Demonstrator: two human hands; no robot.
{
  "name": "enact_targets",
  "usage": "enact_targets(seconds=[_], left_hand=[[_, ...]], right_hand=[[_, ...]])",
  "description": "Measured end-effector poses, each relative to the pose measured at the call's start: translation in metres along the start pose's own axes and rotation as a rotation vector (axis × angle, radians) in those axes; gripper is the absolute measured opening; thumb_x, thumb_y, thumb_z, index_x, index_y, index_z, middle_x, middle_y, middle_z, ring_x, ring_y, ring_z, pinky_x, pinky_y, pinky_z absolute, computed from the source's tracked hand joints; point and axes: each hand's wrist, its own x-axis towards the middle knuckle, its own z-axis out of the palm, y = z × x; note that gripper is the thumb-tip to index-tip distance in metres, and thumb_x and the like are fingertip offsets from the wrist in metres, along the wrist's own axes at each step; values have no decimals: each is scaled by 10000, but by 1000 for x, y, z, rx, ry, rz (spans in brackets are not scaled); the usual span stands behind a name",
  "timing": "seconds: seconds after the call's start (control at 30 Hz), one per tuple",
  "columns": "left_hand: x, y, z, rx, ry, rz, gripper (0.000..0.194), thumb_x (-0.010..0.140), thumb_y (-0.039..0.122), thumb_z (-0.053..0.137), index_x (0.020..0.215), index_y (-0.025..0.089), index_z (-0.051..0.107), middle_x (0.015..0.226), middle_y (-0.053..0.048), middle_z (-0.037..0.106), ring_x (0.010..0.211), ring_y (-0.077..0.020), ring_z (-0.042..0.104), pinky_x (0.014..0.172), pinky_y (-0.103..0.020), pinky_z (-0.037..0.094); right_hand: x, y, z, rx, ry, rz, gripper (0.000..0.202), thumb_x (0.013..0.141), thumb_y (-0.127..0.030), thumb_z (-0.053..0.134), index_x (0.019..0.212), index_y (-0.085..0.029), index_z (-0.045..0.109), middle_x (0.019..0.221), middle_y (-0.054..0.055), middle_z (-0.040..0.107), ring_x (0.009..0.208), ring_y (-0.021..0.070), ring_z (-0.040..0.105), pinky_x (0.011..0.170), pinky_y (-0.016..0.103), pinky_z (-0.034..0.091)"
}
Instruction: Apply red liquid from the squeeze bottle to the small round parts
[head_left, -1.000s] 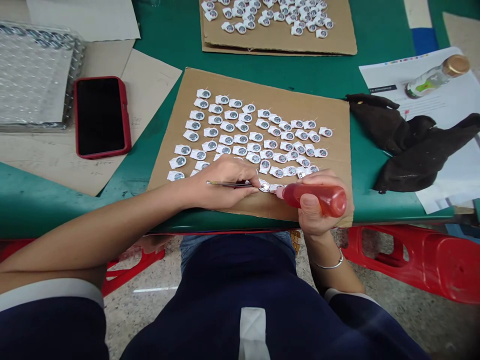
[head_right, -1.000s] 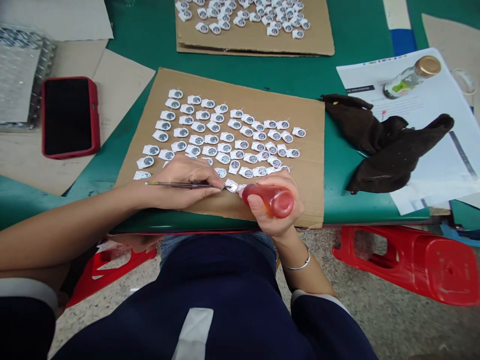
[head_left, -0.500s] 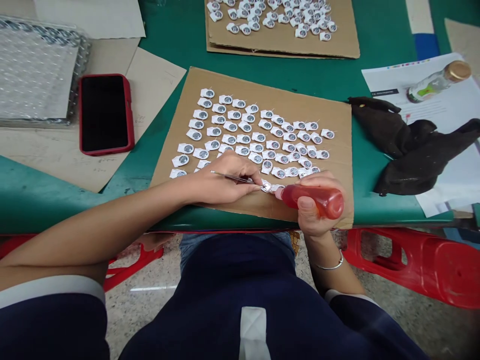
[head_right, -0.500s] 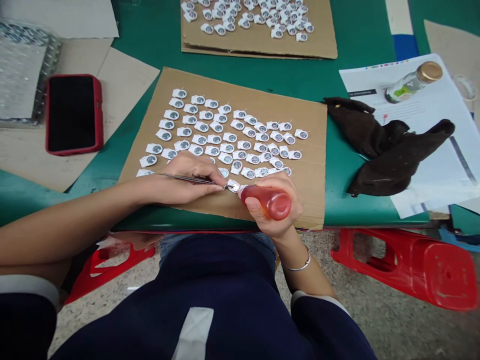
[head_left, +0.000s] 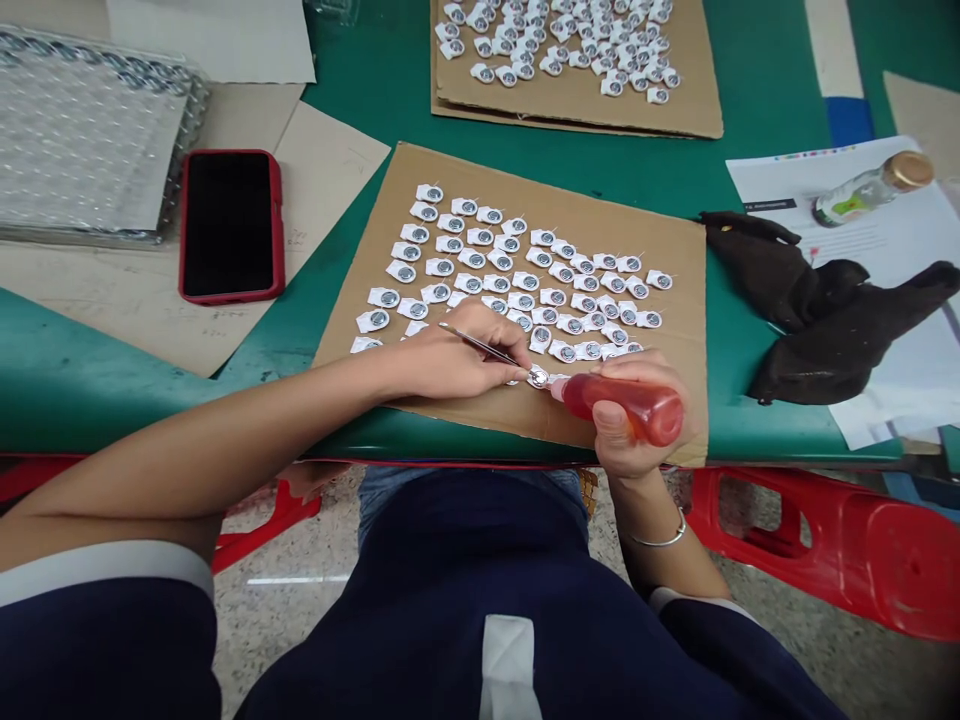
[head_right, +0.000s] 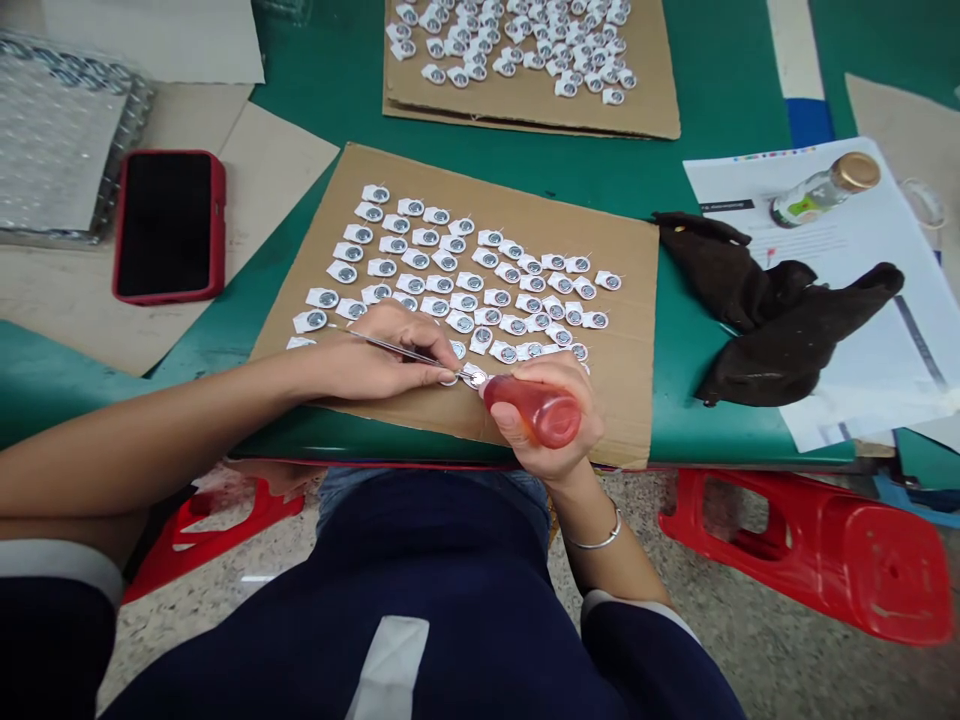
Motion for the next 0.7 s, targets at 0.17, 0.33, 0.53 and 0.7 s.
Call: enact_targets(seconds=[0.17,0.33,0.53,0.7], left_hand=[[0,-1,1,5,-5,1,105,752,217,587,790,164,669,759,-13,669,700,-113,582,613,-201,432],[0,0,-1,9,-23,-23,124,758,226,577,807,159,671,782,-18,672,718,-119,585,610,-200,433],[-1,1,-2,6,-21,-28,114,758,220,580,799,160,668,776,-7,670,719,-114,589,625,-200,437],[0,1,-1,4,19,6,79,750,194,599,770,159,667,742,3,671,688,-108,589,624,-202,438]], right_hand=[[0,0,1,6,19,-10,278,686,-427,618,809,-185,559,697,10,578,667,154,557,593,338,457],[-1,0,1,31,18,9,280,675,-411,638,815,-177,573,709,16,583,672,157,563,592,337,452],[0,-1,0,45,5,4,287,662,-390,659,826,-169,578,724,30,597,678,163,570,606,348,456],[0,0,0,9,5,0,289,664,-424,644,821,-193,568,713,16,594,669,160,565,597,350,461]])
